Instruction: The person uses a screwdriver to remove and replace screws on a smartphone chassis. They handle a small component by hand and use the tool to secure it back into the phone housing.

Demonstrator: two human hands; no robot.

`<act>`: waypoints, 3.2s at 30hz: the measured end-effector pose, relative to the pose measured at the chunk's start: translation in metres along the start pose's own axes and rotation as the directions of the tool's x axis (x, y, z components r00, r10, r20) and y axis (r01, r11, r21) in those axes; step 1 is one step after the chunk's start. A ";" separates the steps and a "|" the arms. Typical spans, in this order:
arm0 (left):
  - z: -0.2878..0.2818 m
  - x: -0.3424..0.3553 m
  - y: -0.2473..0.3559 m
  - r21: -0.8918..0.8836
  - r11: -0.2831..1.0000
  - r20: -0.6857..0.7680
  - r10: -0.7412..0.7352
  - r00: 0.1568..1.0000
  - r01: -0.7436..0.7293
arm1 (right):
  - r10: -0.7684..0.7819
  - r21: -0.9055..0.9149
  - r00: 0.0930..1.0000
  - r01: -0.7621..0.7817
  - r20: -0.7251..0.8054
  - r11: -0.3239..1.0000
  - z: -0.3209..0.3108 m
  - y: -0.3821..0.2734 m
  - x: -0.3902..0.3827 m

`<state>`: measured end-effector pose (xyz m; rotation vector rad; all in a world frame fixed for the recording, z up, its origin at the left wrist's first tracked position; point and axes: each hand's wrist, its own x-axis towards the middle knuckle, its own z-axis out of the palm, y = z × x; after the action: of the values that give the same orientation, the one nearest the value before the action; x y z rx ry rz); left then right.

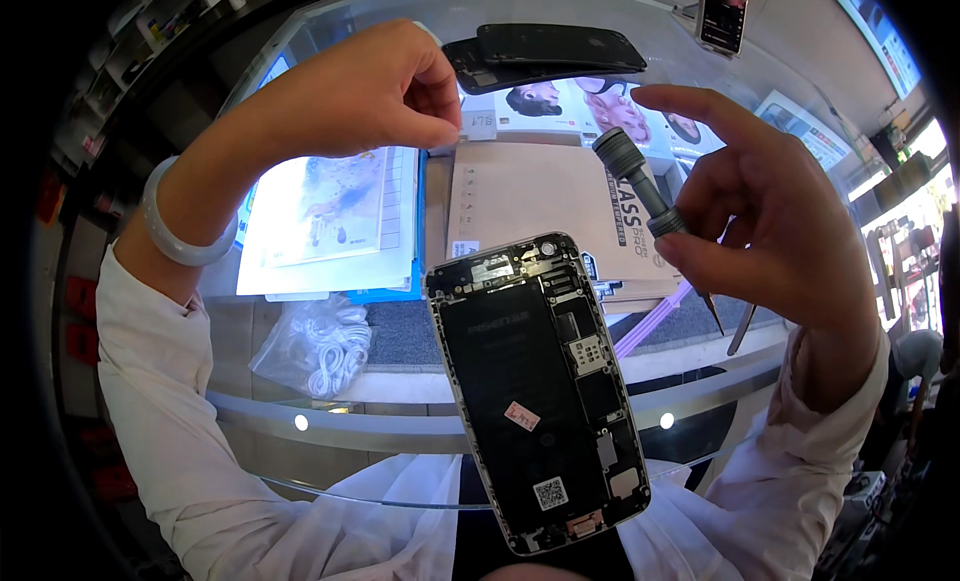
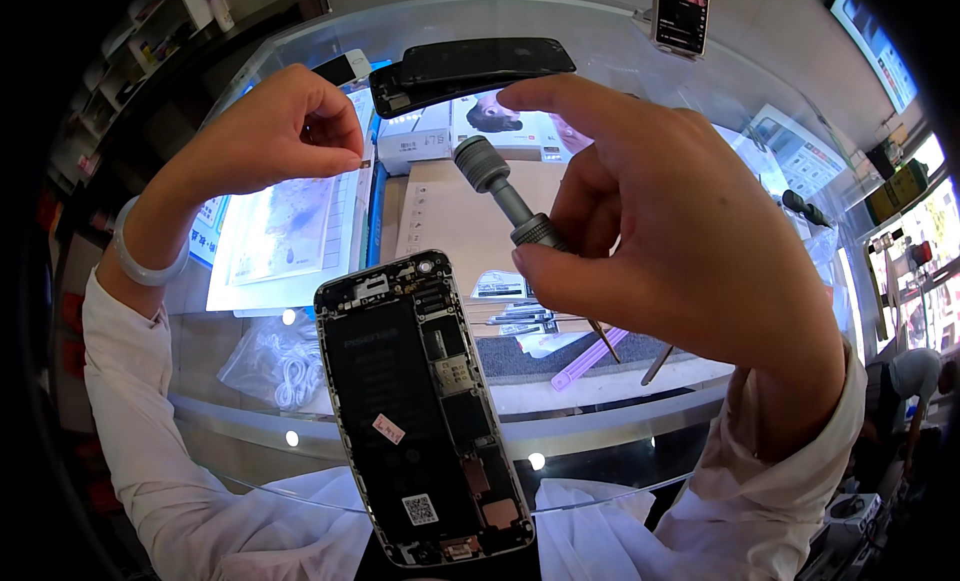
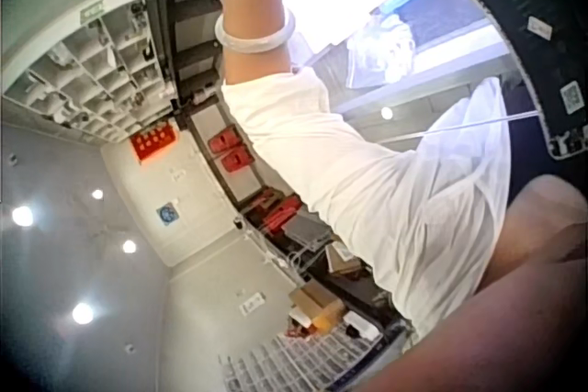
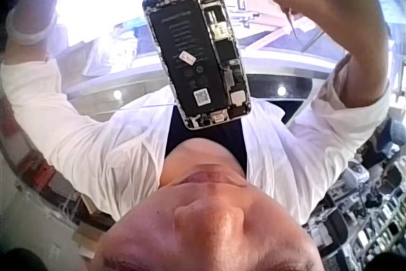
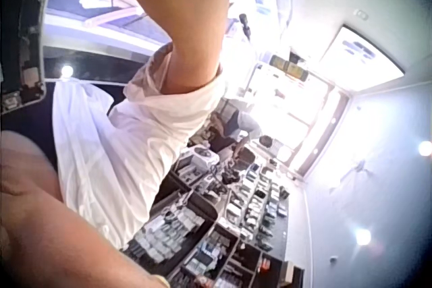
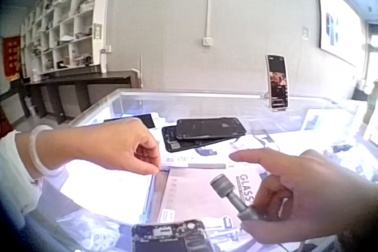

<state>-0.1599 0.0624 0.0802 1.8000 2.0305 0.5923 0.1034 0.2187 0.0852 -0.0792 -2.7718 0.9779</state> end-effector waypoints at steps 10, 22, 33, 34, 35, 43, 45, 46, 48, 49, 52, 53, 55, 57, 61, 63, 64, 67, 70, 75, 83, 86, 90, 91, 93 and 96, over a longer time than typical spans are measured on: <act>0.000 0.002 -0.004 -0.009 1.000 0.037 0.001 0.999 -0.001 | 0.059 -0.046 0.998 -0.059 -0.005 0.997 0.002 -0.001 0.002; 0.000 0.003 -0.011 -0.029 0.999 0.099 -0.036 0.994 0.039 | -0.016 -0.096 1.000 0.015 -0.017 0.995 0.002 0.002 0.001; -0.005 0.003 -0.010 -0.051 0.997 0.164 -0.047 0.985 0.056 | 0.048 -0.038 0.999 -0.049 -0.010 0.998 0.003 0.000 0.002; -0.005 0.003 -0.010 -0.046 0.998 0.164 -0.042 0.985 0.051 | 0.044 -0.038 0.999 -0.044 -0.003 0.998 0.003 0.000 0.001; -0.005 0.004 -0.010 -0.044 0.998 0.165 -0.035 0.986 0.043 | 0.054 -0.042 0.999 -0.054 0.001 0.998 0.003 0.000 0.001; -0.006 -0.005 0.010 -0.151 0.988 0.127 0.006 0.992 0.013 | 0.031 -0.065 1.000 -0.031 -0.003 0.997 0.003 0.002 0.001; -0.009 -0.014 0.025 -0.212 0.976 0.209 -0.005 0.978 0.050 | 0.073 -0.026 0.997 -0.073 -0.006 0.997 0.003 0.001 0.001; -0.007 -0.020 0.032 -0.210 0.972 0.243 -0.055 0.968 0.108 | 0.084 -0.018 0.996 -0.084 -0.004 0.996 0.003 0.001 0.001; -0.004 -0.027 0.044 -0.196 0.959 0.346 -0.129 0.929 0.206 | 0.084 -0.024 0.996 -0.084 0.001 0.996 0.002 0.000 0.001; -0.001 -0.029 0.048 -0.228 0.949 0.375 -0.121 0.919 0.218 | 0.081 -0.031 0.997 -0.080 0.004 0.996 0.002 0.000 0.000; 0.005 -0.029 0.054 -0.227 0.943 0.357 -0.152 0.922 0.243 | 0.081 -0.034 0.997 -0.081 0.008 0.996 0.002 -0.001 0.000; 0.006 -0.028 0.055 -0.197 0.949 0.354 -0.164 0.921 0.245 | 0.092 -0.030 0.996 -0.092 0.009 0.995 0.002 -0.001 -0.001; 0.009 -0.030 0.056 -0.261 0.926 0.373 -0.164 0.913 0.273 | 0.086 -0.026 0.996 -0.085 0.011 0.996 0.002 -0.001 -0.001; 0.014 -0.032 0.057 -0.278 0.916 0.368 -0.176 0.913 0.289 | 0.070 -0.034 0.998 -0.070 0.008 0.997 0.003 -0.001 0.000; 0.020 -0.034 0.056 -0.284 0.925 0.314 -0.161 0.936 0.254 | 0.078 -0.019 0.997 -0.077 0.012 0.997 0.003 -0.002 -0.001; 0.021 -0.034 0.056 -0.279 0.933 0.300 -0.139 0.944 0.226 | 0.090 -0.007 0.996 -0.090 0.012 0.996 0.003 -0.003 -0.001; 0.022 -0.034 0.055 -0.288 0.930 0.298 -0.142 0.944 0.230 | 0.091 -0.013 0.996 -0.091 0.012 0.996 0.003 -0.003 -0.001; 0.022 -0.035 0.054 -0.286 0.941 0.272 -0.104 0.957 0.183 | 0.094 -0.007 0.995 -0.094 0.013 0.996 0.003 -0.004 -0.001; 0.018 -0.035 0.050 -0.225 0.974 0.194 0.046 0.980 -0.001 | 0.068 -0.025 0.998 -0.068 0.014 0.997 0.004 -0.004 -0.001; 0.014 -0.046 0.048 0.266 0.803 0.037 0.545 0.838 -0.534 | 0.014 -0.022 0.999 -0.015 -0.052 1.000 0.004 -0.006 -0.002; 0.010 -0.053 0.047 0.480 0.695 0.191 0.513 0.837 -0.536 | 0.058 0.054 0.996 -0.055 -0.061 0.997 0.004 -0.006 -0.002; 0.007 -0.058 0.052 0.532 0.665 0.182 0.515 0.838 -0.524 | 0.025 0.016 0.998 -0.025 -0.053 1.000 0.004 -0.005 -0.002; 0.006 -0.065 0.056 0.545 0.658 0.282 0.439 0.853 -0.519 | 0.027 0.000 0.999 -0.027 -0.045 1.000 0.004 -0.005 -0.003; 0.006 -0.066 0.056 0.562 0.641 0.296 0.435 0.851 -0.523 | 0.030 -0.016 0.999 -0.031 -0.039 0.999 0.004 -0.005 -0.003; 0.005 -0.068 0.056 0.565 0.648 0.307 0.410 0.859 -0.511 | 0.018 0.000 0.999 -0.018 -0.051 1.000 0.004 -0.004 -0.003; 0.006 -0.071 0.060 0.598 0.632 0.313 0.382 0.870 -0.493 | 0.005 -0.012 0.999 -0.006 -0.046 1.000 0.004 -0.003 -0.003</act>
<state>-0.0978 -0.0017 0.1060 2.7025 1.8000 -0.2324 0.1052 0.2135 0.0832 -0.1100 -2.7370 0.9488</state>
